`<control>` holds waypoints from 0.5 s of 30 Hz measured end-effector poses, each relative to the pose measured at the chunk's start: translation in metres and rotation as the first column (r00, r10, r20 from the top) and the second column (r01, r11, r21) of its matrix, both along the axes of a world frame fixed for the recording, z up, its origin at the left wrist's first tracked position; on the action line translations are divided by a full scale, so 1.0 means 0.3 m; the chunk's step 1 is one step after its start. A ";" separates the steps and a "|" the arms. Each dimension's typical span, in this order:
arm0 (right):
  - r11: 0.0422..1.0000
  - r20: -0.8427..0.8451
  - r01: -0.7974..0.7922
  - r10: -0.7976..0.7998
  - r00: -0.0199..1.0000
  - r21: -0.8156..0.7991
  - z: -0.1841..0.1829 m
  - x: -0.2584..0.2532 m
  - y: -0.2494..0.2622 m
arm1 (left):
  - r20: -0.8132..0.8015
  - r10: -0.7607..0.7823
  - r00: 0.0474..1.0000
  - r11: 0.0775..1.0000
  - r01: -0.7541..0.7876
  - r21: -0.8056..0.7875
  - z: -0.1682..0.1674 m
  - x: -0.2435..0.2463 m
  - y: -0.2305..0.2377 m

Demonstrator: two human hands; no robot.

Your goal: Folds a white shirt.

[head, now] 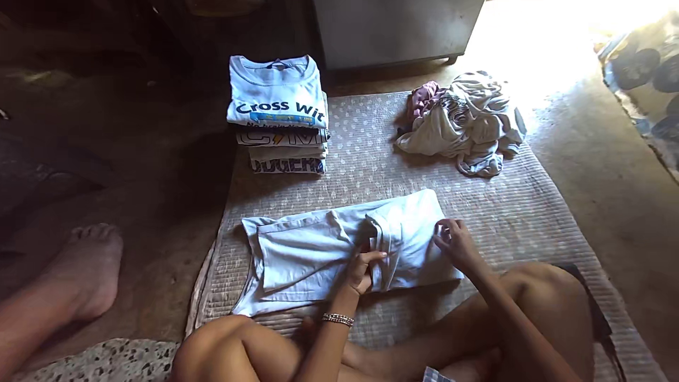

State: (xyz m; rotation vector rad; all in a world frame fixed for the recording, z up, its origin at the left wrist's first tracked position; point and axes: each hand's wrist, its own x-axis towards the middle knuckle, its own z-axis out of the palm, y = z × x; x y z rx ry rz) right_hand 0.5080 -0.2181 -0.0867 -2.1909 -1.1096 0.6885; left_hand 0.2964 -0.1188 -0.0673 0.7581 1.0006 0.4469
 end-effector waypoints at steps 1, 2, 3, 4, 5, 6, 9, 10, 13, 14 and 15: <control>0.999 0.009 0.025 -0.024 1.000 -0.024 -0.001 0.000 0.014 | -0.007 -0.023 1.000 1.000 0.023 -0.019 -0.012 0.001 0.013; 0.998 0.018 0.040 -0.039 0.999 -0.042 -0.008 0.001 0.028 | -0.027 -0.067 0.997 0.998 0.067 -0.018 -0.031 0.005 0.032; 0.997 0.030 0.051 -0.049 0.998 -0.059 -0.019 0.000 0.042 | -0.055 -0.121 0.991 0.993 0.121 0.000 -0.039 0.012 0.046; 0.995 0.033 0.060 -0.057 0.998 -0.074 -0.027 -0.001 0.053 | -0.089 -0.174 0.981 0.983 0.178 0.046 -0.026 0.027 0.050; 0.995 0.026 0.071 -0.069 0.997 -0.074 -0.032 0.002 0.063 | -0.113 -0.211 0.971 0.968 0.223 0.111 0.003 0.051 0.043; 0.994 -0.004 0.084 -0.085 0.996 -0.062 -0.034 0.008 0.066 | -0.120 -0.238 0.964 0.953 0.256 0.161 0.047 0.074 0.027; 0.985 -0.190 0.172 -0.166 0.968 0.015 -0.044 0.041 0.051 | -0.087 -0.249 0.965 0.934 0.263 0.244 0.173 0.115 -0.041; 0.975 -0.249 0.220 -0.206 0.946 0.029 -0.043 0.054 0.046 | -0.061 -0.230 0.971 0.941 0.238 0.241 0.196 0.116 -0.053; 0.945 -0.299 0.328 -0.317 0.900 -0.015 -0.028 0.066 0.034 | -0.062 -0.110 0.992 0.973 0.120 0.195 0.167 0.092 -0.009; 0.944 -0.278 0.328 -0.327 0.903 -0.045 -0.028 0.065 0.032 | -0.099 -0.082 0.992 0.974 0.101 0.202 0.123 0.074 0.031; 0.947 -0.248 0.309 -0.320 0.914 -0.085 -0.030 0.062 0.032 | -0.144 -0.067 0.987 0.972 0.098 0.216 0.065 0.051 0.072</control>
